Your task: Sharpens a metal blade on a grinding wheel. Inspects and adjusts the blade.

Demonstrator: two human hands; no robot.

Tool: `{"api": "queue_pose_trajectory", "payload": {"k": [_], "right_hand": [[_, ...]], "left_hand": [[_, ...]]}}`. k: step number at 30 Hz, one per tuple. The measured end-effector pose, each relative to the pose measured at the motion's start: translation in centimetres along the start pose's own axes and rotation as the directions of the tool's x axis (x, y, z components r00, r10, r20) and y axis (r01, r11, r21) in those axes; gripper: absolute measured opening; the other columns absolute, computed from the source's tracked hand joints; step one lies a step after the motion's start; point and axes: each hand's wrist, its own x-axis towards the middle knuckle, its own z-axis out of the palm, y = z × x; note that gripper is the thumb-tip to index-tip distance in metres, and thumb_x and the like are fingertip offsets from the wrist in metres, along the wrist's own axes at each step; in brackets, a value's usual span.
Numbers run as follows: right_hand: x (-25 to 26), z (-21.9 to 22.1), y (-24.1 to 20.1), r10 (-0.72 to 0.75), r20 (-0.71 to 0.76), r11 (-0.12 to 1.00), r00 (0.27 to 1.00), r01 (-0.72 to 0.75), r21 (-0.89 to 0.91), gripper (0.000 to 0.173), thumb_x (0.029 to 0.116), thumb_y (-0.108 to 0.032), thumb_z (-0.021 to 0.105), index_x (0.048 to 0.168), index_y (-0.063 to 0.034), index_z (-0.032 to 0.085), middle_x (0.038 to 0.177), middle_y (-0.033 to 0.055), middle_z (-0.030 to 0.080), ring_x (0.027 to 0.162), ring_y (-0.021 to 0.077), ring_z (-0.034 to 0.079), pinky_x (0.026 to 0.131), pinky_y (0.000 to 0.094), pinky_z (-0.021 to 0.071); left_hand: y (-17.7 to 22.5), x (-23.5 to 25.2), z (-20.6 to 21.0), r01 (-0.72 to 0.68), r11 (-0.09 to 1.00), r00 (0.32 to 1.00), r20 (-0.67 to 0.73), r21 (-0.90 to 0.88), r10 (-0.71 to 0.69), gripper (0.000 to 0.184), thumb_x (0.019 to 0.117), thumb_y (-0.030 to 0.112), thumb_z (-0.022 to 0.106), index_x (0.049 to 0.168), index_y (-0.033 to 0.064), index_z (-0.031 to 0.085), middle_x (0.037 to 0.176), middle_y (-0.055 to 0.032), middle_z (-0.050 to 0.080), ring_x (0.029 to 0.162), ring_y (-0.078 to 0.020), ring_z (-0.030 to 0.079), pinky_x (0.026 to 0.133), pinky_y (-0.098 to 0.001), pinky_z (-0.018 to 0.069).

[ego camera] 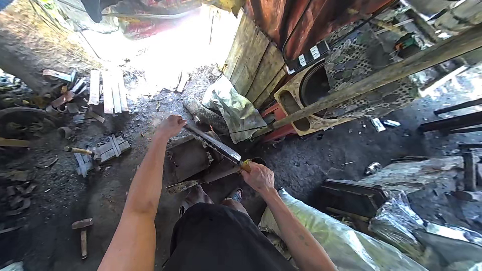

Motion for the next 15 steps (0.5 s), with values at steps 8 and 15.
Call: {"api": "queue_pose_trajectory", "payload": {"k": [8, 15], "right_hand": [[-4.8, 0.5, 5.0, 0.079, -0.010, 0.997, 0.997, -0.079, -0.017, 0.033, 0.0856, -0.043, 0.062, 0.086, -0.0106, 0.068, 0.082, 0.0111, 0.072, 0.081, 0.0322, 0.073, 0.062, 0.0550, 0.0543], [-0.8, -0.7, -0.3, 0.032, 0.066, 0.999, 0.997, -0.033, 0.024, 0.038, 0.0906, -0.046, 0.058, 0.098, -0.0111, 0.071, 0.095, 0.0115, 0.074, 0.093, 0.0323, 0.073, 0.072, 0.0562, 0.0560]], "left_hand": [[3.8, 0.8, 4.5, -0.184, 0.980, 0.978, 0.113, 0.081, 0.174, 0.049, 0.1063, 0.053, 0.045, 0.100, 0.0111, 0.070, 0.095, -0.0135, 0.071, 0.095, -0.0340, 0.069, 0.084, -0.0629, 0.0531], [-0.2, 0.8, 1.3, -0.086, 0.995, 0.996, 0.006, 0.042, 0.086, 0.050, 0.1074, 0.050, 0.046, 0.105, 0.0055, 0.069, 0.098, -0.0183, 0.070, 0.094, -0.0371, 0.069, 0.083, -0.0646, 0.0525]]}}
